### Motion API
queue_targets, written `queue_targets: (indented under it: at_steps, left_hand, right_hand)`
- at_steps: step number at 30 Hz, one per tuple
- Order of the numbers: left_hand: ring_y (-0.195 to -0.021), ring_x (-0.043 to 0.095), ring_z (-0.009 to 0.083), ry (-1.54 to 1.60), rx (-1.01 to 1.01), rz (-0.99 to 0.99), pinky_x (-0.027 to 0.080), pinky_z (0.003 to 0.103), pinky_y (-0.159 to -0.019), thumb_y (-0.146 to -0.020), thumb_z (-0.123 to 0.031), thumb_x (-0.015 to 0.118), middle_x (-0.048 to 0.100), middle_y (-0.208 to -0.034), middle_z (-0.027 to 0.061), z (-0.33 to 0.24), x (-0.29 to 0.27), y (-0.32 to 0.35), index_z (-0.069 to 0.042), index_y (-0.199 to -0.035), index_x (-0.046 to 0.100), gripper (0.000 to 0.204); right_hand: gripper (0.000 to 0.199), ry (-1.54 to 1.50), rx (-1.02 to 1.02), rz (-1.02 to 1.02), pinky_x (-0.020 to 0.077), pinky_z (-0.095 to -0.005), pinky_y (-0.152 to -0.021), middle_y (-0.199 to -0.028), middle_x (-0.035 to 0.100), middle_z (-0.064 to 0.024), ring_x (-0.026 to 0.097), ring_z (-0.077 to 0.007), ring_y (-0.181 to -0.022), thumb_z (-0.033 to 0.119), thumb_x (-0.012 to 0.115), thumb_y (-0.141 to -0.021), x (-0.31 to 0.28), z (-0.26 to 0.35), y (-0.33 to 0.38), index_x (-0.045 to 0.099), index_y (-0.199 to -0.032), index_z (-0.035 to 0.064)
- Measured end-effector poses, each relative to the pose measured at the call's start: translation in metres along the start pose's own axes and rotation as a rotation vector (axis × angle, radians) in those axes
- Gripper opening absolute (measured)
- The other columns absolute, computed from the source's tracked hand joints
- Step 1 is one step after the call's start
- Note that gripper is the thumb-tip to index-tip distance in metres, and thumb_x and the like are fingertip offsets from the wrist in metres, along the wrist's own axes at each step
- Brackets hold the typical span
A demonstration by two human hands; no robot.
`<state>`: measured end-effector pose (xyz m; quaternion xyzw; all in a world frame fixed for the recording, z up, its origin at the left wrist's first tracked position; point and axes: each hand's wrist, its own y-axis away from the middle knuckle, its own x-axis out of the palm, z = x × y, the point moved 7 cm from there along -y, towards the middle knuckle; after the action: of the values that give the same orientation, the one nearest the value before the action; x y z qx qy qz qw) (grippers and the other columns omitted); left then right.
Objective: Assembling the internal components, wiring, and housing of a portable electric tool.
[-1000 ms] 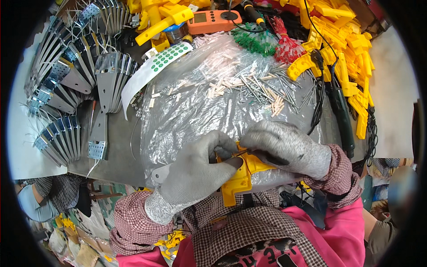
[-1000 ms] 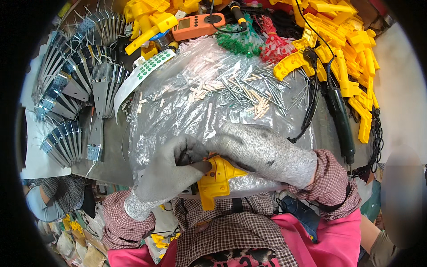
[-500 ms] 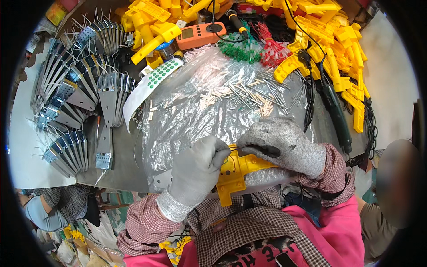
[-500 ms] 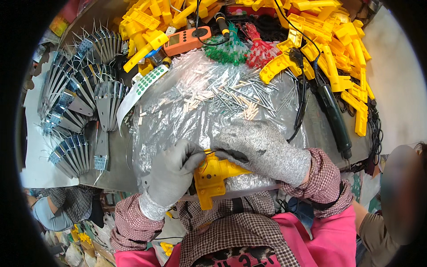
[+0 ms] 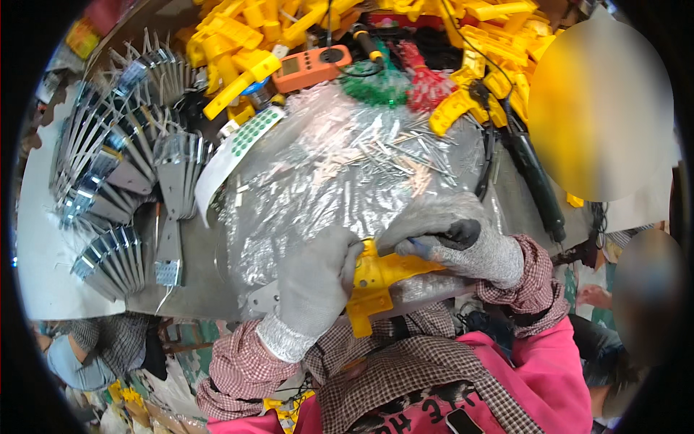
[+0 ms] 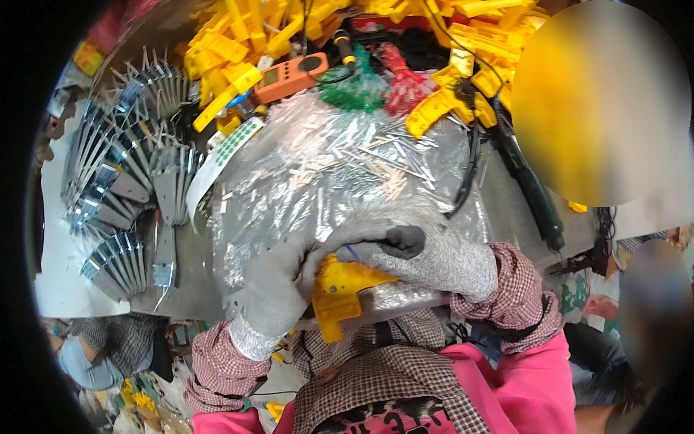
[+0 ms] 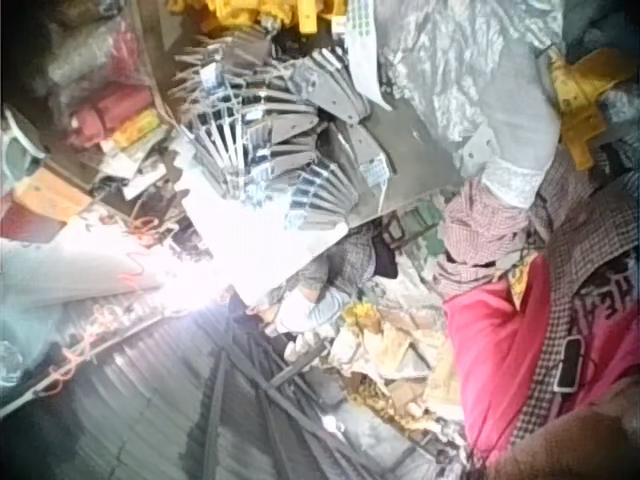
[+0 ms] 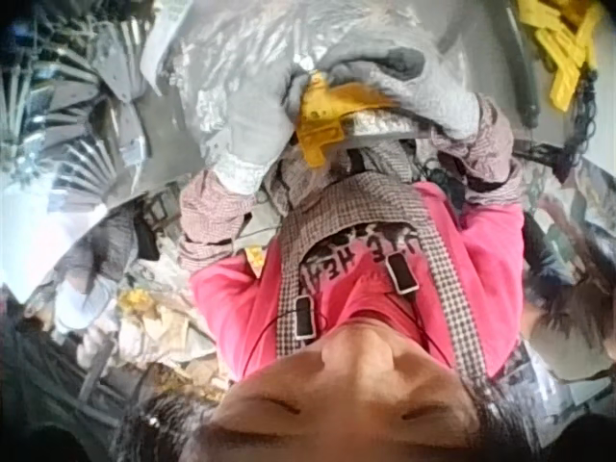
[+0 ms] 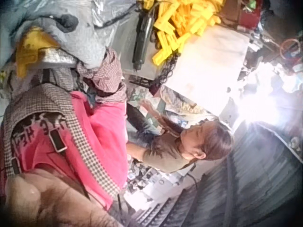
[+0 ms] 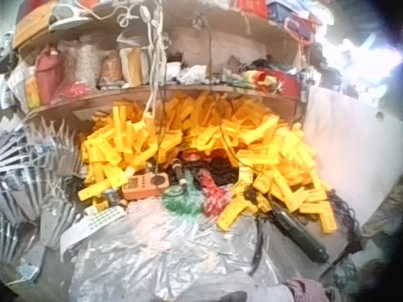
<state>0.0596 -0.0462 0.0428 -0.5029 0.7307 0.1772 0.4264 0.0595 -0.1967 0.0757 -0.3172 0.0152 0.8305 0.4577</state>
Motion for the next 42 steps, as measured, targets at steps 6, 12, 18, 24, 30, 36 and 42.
queue_targets:
  at_steps: [6,12,18,24,30,36,42]
  left_hand:
    - [-0.070,0.064,0.0251,0.136,-0.170,-0.060,0.051,0.035,-0.067,-0.084,0.000,0.063,0.067,-0.082,0.0127,0.023,-0.007,0.014,0.000,-0.092,0.064,0.009]
    - [-0.083,0.056,0.0134,0.257,-0.242,0.025,0.045,0.026,-0.074,-0.076,0.010,0.059,0.059,-0.090,0.0038,0.008,-0.001,0.024,0.001,-0.097,0.063,0.023]
    - [-0.071,0.052,0.0071,0.641,-0.415,-0.181,0.042,0.020,-0.063,-0.086,0.005,0.058,0.059,-0.083,0.0019,0.048,-0.007,0.020,-0.001,-0.095,0.059,0.011]
    - [-0.067,0.052,0.0091,0.575,-0.360,-0.325,0.043,0.021,-0.061,-0.090,0.004,0.055,0.057,-0.078,0.0026,0.051,-0.009,0.013,-0.002,-0.093,0.054,0.007]
    - [-0.094,0.059,0.0192,0.496,-0.371,-0.185,0.046,0.033,-0.088,-0.092,-0.003,0.062,0.067,-0.107,0.0118,-0.004,-0.024,0.011,0.005,-0.109,0.064,0.018]
    - [-0.107,0.058,0.0224,0.546,-0.399,-0.051,0.044,0.034,-0.094,-0.093,-0.005,0.060,0.064,-0.121,0.0136,0.027,-0.019,0.010,0.003,-0.121,0.060,0.029]
    - [-0.065,0.055,0.0112,0.581,-0.286,-0.129,0.043,0.023,-0.061,-0.093,-0.004,0.056,0.056,-0.079,0.0045,0.053,-0.020,0.004,-0.004,-0.095,0.055,0.002]
  right_hand:
    - [0.022,0.056,0.059,-0.108,0.0543,-0.0390,-0.074,-0.089,0.067,-0.0192,0.068,-0.0326,-0.083,0.014,0.058,-0.092,0.033,-0.039,-0.005,0.063,-0.111,0.0062]
    - [0.026,0.127,0.188,-0.207,0.0543,-0.0392,-0.073,-0.091,0.067,-0.0172,0.067,-0.0336,-0.083,0.020,0.056,-0.093,0.020,-0.030,0.003,0.062,-0.115,0.0075]
    - [0.031,-0.345,0.243,-0.100,0.0492,-0.0435,-0.086,-0.098,0.065,-0.0161,0.064,-0.0345,-0.093,0.034,0.053,-0.098,0.036,-0.033,-0.007,0.055,-0.112,0.0067]
    - [0.038,-0.140,0.025,-0.349,0.0478,-0.0463,-0.087,-0.099,0.061,-0.0230,0.060,-0.0391,-0.096,0.036,0.054,-0.095,0.055,-0.042,-0.001,0.054,-0.110,0.0004]
    - [0.047,-0.141,0.099,-0.227,0.0449,-0.0439,-0.097,-0.113,0.061,-0.0228,0.057,-0.0369,-0.107,0.041,0.048,-0.098,0.063,-0.046,-0.012,0.056,-0.123,0.0014]
    - [0.032,-0.004,0.066,-0.224,0.0515,-0.0440,-0.079,-0.099,0.063,-0.0199,0.062,-0.0367,-0.085,0.030,0.053,-0.094,0.055,-0.041,-0.008,0.061,-0.106,0.0017]
    - [0.014,0.164,0.086,-0.854,0.0549,-0.0402,-0.068,-0.081,0.065,-0.0122,0.067,-0.0276,-0.077,0.019,0.073,-0.085,-0.016,0.007,0.145,0.068,-0.087,0.0055]
